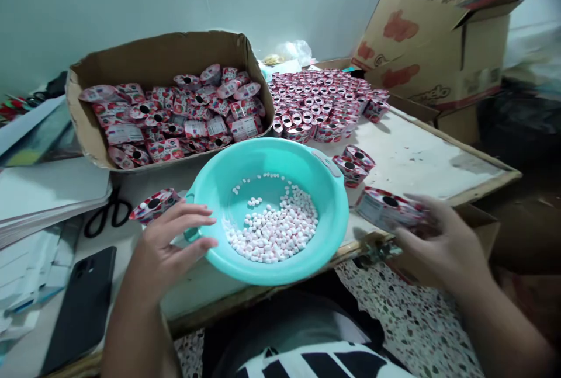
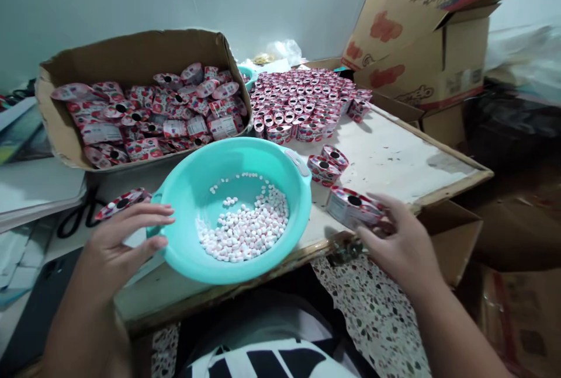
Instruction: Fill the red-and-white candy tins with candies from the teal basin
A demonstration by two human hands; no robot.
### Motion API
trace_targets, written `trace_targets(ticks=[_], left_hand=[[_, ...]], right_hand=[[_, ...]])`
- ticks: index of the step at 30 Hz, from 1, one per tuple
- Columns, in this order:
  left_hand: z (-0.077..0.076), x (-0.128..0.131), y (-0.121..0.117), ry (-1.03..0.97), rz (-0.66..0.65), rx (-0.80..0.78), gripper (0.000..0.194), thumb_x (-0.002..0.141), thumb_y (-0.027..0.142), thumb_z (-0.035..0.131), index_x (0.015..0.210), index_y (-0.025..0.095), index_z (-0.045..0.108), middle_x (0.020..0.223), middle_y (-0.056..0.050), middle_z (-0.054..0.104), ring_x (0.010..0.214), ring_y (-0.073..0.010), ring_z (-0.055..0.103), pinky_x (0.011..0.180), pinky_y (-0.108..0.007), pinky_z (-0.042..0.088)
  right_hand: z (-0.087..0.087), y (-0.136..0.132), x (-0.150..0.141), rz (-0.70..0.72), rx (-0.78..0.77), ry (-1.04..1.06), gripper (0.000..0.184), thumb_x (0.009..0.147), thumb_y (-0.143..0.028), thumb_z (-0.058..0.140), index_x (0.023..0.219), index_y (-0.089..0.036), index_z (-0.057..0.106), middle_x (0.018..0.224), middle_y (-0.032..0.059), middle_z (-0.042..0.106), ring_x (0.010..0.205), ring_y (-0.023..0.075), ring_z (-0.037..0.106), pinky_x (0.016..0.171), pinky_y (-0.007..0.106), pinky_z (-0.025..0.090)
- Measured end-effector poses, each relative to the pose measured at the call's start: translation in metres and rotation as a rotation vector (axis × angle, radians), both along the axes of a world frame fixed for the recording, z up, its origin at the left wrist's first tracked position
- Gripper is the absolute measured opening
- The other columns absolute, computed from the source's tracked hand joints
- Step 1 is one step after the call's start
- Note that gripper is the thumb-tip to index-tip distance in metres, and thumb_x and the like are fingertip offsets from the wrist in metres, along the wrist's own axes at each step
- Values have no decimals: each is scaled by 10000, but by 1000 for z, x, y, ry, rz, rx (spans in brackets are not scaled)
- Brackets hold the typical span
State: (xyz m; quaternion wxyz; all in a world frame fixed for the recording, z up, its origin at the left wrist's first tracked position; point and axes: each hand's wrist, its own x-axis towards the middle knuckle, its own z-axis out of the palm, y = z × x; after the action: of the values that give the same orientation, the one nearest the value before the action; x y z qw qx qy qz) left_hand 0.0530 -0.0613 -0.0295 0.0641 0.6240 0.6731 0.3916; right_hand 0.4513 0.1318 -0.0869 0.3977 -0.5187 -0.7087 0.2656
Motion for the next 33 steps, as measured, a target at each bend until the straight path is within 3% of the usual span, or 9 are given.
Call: trace_targets(ticks=[3,6,10,13,16,18,20,24,33], left_hand=[[-17,0,-15,96,-31,3,457,627,597,831,968,306,742,1094,-50,741,1102,-329,674,1149,-555,375],[-34,4,-18,174,13,65,464,591,542,872,937,273,719,1036,-57,741,1125,-345,662,1154,-568,360],[-50,11,-6,245,102,144,240,696,430,803,784,251,670,879,-51,707,1031,-295,667,1088,-506,435],[-51,17,4,275,116,217,242,743,422,734,656,236,604,735,-27,643,825,-231,642,1007,-464,484],[-39,34,4,325,54,387,309,814,413,679,609,212,565,648,-7,601,670,-180,579,879,-401,507],[-23,48,-3,348,53,508,306,852,416,659,640,208,583,644,-9,603,648,-177,560,804,-380,489],[-5,59,-15,340,96,552,296,855,436,672,675,211,607,651,-14,599,639,-177,550,707,-351,454],[19,58,-38,318,55,388,335,846,443,704,638,200,605,649,-15,596,607,-153,548,610,-311,414],[33,54,-43,256,163,441,479,819,615,658,619,180,638,666,-35,573,636,-157,563,594,-297,419]], right_hand=[[-23,0,-11,115,-8,-2,421,791,-340,685,1206,-312,623,1130,83,659,950,290,693,793,447,610],[-34,3,-23,149,72,-38,416,860,-330,618,1273,-284,605,1145,96,612,1001,284,665,815,446,599],[-27,-7,-38,79,420,-116,515,873,-265,625,1377,-288,523,1262,139,564,1206,333,566,1011,537,496],[-10,-21,-57,247,711,-111,547,850,-205,643,1369,-325,518,1325,110,580,1263,323,546,1092,552,414],[8,-26,-82,532,853,-77,317,873,-210,573,1176,-277,638,1202,74,680,1194,308,608,1118,582,343],[18,-25,-97,698,799,66,231,930,-213,450,1006,-221,669,948,61,726,957,244,691,1026,523,438],[26,-26,-107,780,692,231,311,975,-239,358,859,-197,644,721,42,668,694,191,653,853,441,520],[38,-39,-118,726,619,351,364,999,-293,361,711,-202,564,610,29,562,583,175,555,698,378,511],[48,-36,-129,729,613,479,436,1024,-336,332,662,-195,528,588,21,464,554,162,489,550,321,388]])
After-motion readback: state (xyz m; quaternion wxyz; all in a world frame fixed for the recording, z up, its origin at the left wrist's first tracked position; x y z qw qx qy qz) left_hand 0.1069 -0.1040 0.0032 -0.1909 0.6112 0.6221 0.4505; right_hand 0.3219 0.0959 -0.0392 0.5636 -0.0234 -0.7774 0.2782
